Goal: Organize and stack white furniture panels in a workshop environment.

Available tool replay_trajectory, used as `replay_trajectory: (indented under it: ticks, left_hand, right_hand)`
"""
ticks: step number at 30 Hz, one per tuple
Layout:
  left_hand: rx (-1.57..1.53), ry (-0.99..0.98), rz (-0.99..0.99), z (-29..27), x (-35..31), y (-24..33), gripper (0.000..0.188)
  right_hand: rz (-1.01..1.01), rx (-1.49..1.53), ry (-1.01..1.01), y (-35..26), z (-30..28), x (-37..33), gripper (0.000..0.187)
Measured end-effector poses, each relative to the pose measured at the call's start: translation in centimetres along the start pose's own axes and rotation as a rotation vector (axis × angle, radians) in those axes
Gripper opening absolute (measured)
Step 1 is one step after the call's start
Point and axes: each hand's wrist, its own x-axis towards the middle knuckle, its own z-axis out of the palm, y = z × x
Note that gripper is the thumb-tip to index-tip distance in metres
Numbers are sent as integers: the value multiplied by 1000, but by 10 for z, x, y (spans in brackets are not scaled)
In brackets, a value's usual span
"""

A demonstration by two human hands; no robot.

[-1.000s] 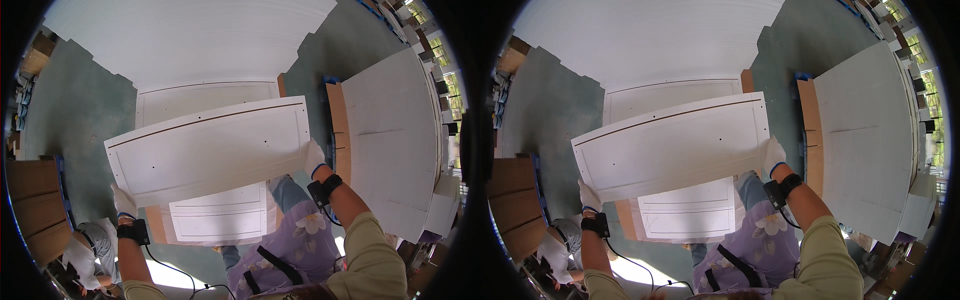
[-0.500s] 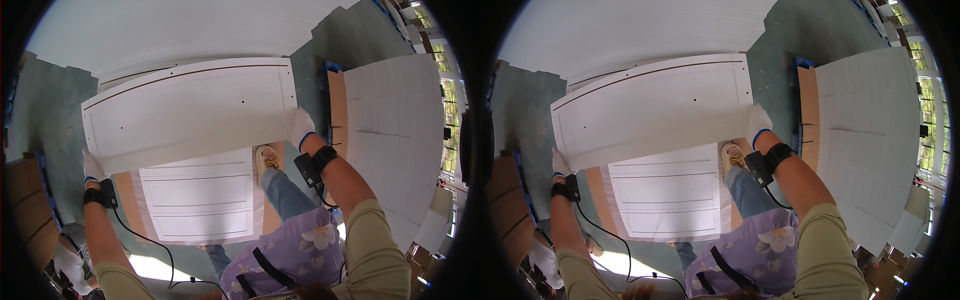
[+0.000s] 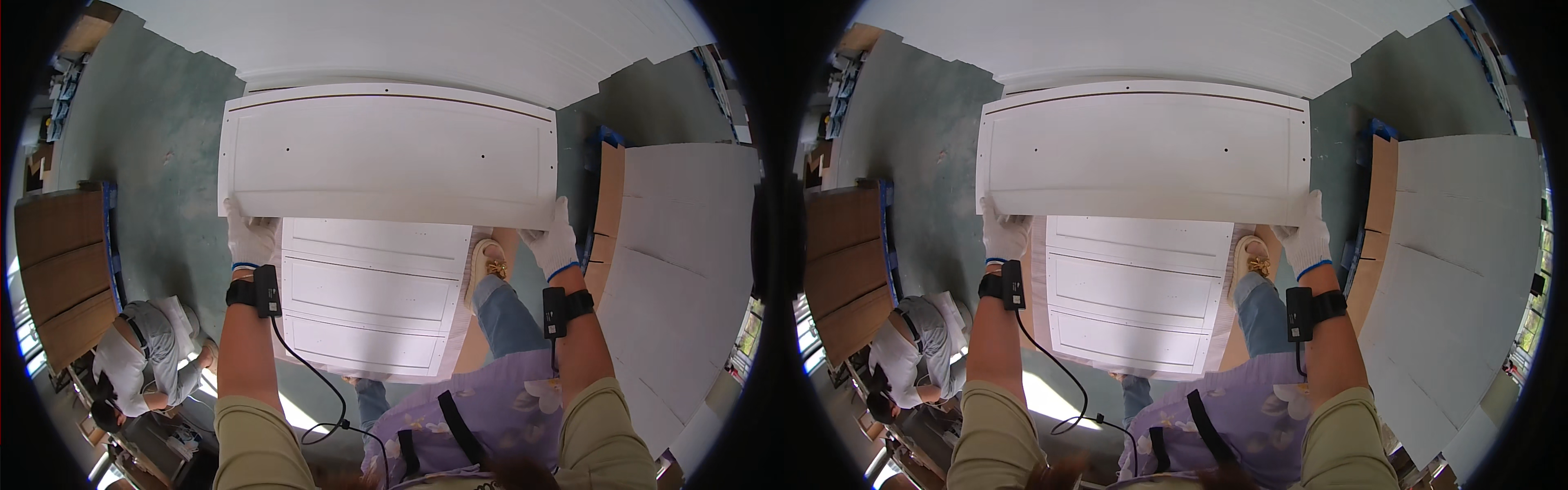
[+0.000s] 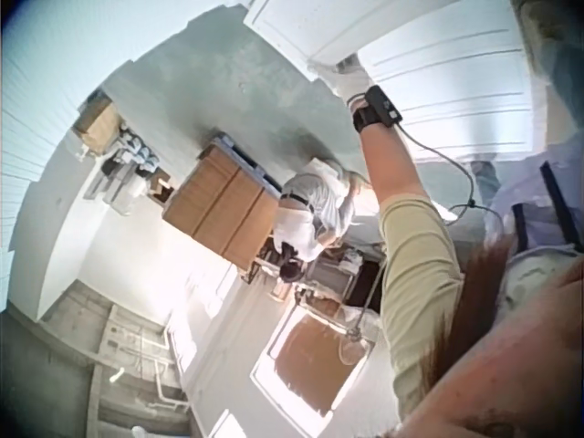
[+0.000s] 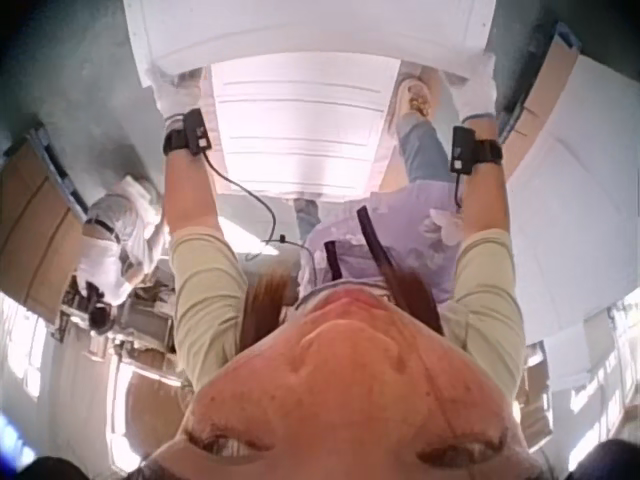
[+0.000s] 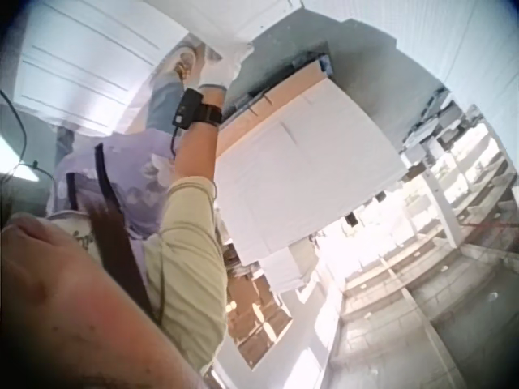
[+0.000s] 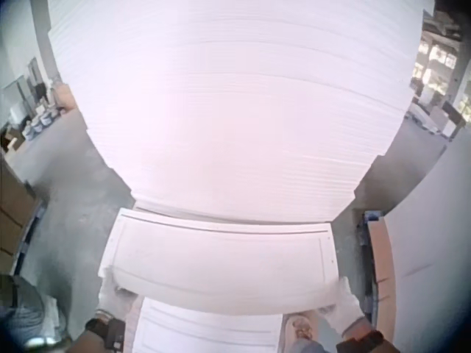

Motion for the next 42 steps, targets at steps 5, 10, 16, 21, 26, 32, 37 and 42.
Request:
replay_trajectory:
  ticks: [5, 10, 16, 21, 26, 32, 37, 42]
  left_hand:
    - [-45, -99, 42, 23, -16, -25, 52]
    - [13, -111, 18, 30, -9, -15, 47]
    - [38, -114, -45, 30, 1, -10, 48]
    - [80, -143, -54, 30, 12, 2, 50]
    - [184, -176, -65, 34, 8, 1, 55]
    - [595, -58, -178, 40, 1, 20, 64]
    - [380, -127, -304, 56, -4, 2, 60]
    - [250, -95, -207, 58, -4, -6, 53]
  right_hand:
    - [-107, 252, -91, 24, -6, 0, 46]
    - [-131, 317, -66, 35, -3, 2, 43]
    - [-119, 420, 20, 38, 4, -3, 38]
    - [-118, 433, 11, 45, 2, -3, 40]
    - [-149, 401, 15, 44, 2, -5, 45]
    - [11, 601, -55, 38, 8, -17, 52]
    - [131, 739, -13, 27, 9, -21, 50]
    - [134, 793, -162, 31, 7, -25, 46]
